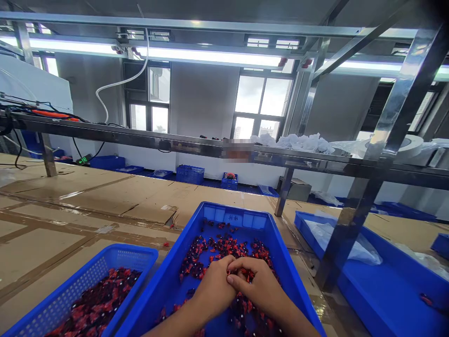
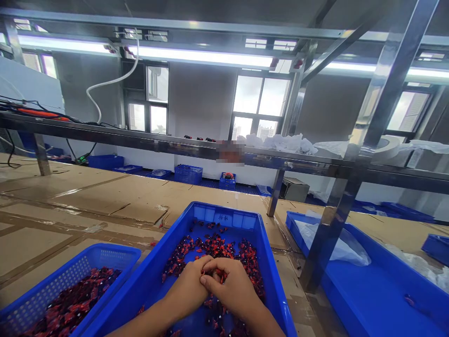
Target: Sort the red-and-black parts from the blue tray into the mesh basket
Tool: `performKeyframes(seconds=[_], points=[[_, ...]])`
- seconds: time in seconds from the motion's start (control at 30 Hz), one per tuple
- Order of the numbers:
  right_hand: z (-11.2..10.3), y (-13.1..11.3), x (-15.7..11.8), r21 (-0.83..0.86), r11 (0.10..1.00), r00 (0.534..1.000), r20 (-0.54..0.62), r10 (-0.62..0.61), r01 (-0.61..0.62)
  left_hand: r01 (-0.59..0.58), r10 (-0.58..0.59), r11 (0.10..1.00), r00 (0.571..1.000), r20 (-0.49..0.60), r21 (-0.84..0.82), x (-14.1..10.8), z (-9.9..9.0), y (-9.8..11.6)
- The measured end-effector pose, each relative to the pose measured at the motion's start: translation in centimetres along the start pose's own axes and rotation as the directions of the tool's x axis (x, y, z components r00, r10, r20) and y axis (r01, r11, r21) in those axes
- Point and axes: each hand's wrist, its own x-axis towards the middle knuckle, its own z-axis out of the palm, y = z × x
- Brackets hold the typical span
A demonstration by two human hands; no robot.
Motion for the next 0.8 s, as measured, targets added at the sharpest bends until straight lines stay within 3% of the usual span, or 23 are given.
performKeyframes(seconds=[0.1,0.2,0.43,0.6,0.7,0.8], points=[[0.0,0.5,0.2,0.101,0.995,1.0,0.01,0.026,-0.026,-0.02,0.021,0.999,1.0,-0.019,0.05,0.0,0.2,-0.1],[0.1,1.1,0.7,0.317,0.94,0.992,0.064,0.109,-0.123,-0.024,0.027,0.997,0.999,-0.036,0.078,-0.1,0.2,0.0],[-0.8,1.3,0.8,0.742,0.594,0.941,0.152,0.303,-0.312,-0.004,0.006,0.997,1.0,-0.019,0.082,-0.3,0.1,0.6],[-1.4,1.5,0.9,0.804,0.396,0.875,0.291,0.386,-0.442,0.003,-0.003,0.997,1.0,0.011,0.073,-0.4,0.0,0.7],[-1.2,1.7,1.0,0.776,0.347,0.816,0.347,0.462,-0.526,0.001,-0.001,0.997,1.0,0.0,0.083,-0.4,0.0,0.7],[-0.9,1.8,1.0,0.783,0.315,0.798,0.348,0.492,-0.536,-0.003,0.004,0.998,1.0,-0.006,0.066,-0.4,0.1,0.7]])
